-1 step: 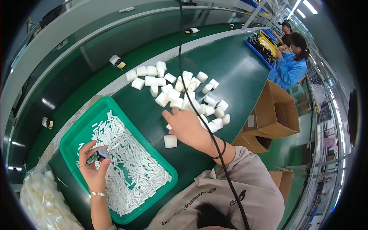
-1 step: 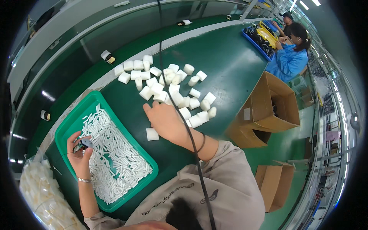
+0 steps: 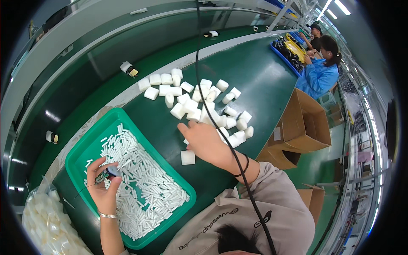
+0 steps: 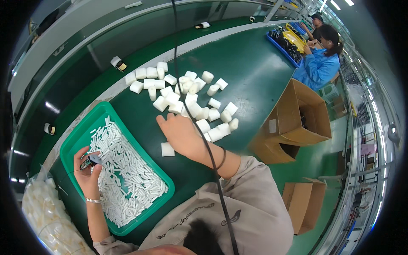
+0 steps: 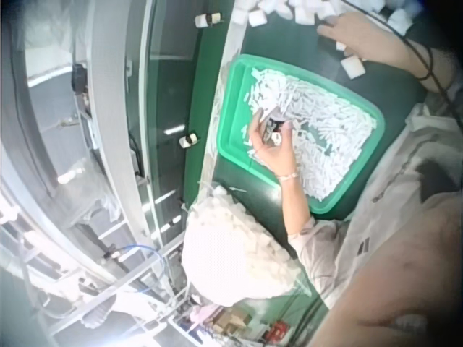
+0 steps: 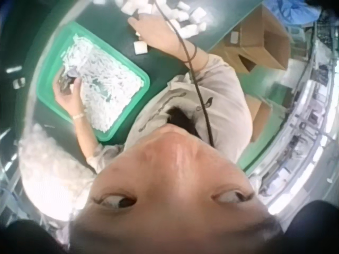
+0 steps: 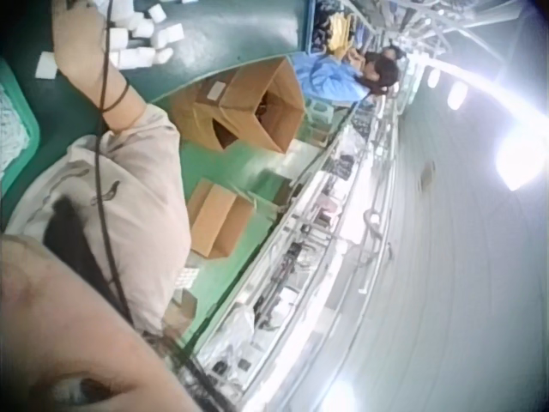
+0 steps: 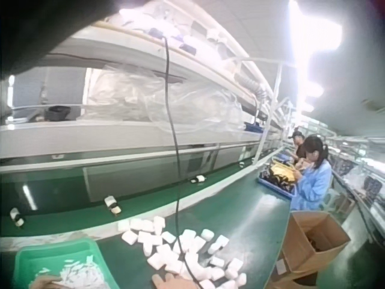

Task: The person places a small white component onto a circuit board and wraps a white foam piece around the assembly by hand.

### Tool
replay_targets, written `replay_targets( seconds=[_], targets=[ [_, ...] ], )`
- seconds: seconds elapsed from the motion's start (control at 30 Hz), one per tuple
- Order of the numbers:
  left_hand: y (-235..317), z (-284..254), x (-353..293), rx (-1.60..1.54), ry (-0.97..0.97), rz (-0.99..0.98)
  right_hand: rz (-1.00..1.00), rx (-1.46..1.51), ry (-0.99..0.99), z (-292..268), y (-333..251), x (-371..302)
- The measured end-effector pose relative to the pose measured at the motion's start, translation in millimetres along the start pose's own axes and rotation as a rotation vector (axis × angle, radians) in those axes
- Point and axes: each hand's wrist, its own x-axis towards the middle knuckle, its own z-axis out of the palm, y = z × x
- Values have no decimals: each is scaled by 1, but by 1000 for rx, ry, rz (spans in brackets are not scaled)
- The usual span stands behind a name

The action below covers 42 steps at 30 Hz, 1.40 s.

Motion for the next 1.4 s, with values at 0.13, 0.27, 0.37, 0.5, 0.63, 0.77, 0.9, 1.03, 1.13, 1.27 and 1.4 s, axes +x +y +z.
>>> replay_targets(
  seconds=[0.13,0.27,0.37,0.5,0.63,0.77,0.9,1.03,1.13,1.27,1.4],
  targets=[
    [1,2,-1,3,21,23,-97,127,147,7,-1,5],
    [-13,-8,-3,-85,-16,55,-170,994,132,-8,-33,16],
    [-9,-12,-5,-226,97,43,-239,1513,22,4,-65,23],
    [-12,-13,0,-250,128,1,-42,1939,-196,36,-89,32],
    [-19,-12,4,-289,12,-23,-65,1876,-168,48,-91,28],
    [-9,-15,2,-350,-17,-90,-82,1794,-93,42,-93,22],
    [-9,-16,1,-278,-11,-33,-70,1714,-35,42,-92,17],
    [-8,-14,4,-1,-151,166,-66,1756,39,40,-88,16],
    [-7,-13,4,64,-177,199,-98,1819,92,44,-90,16],
    [-3,-12,4,-16,-190,-86,-181,1708,158,40,-93,16],
    [-1,-15,3,-30,-211,-182,-291,1501,254,44,-95,13]
  ],
)
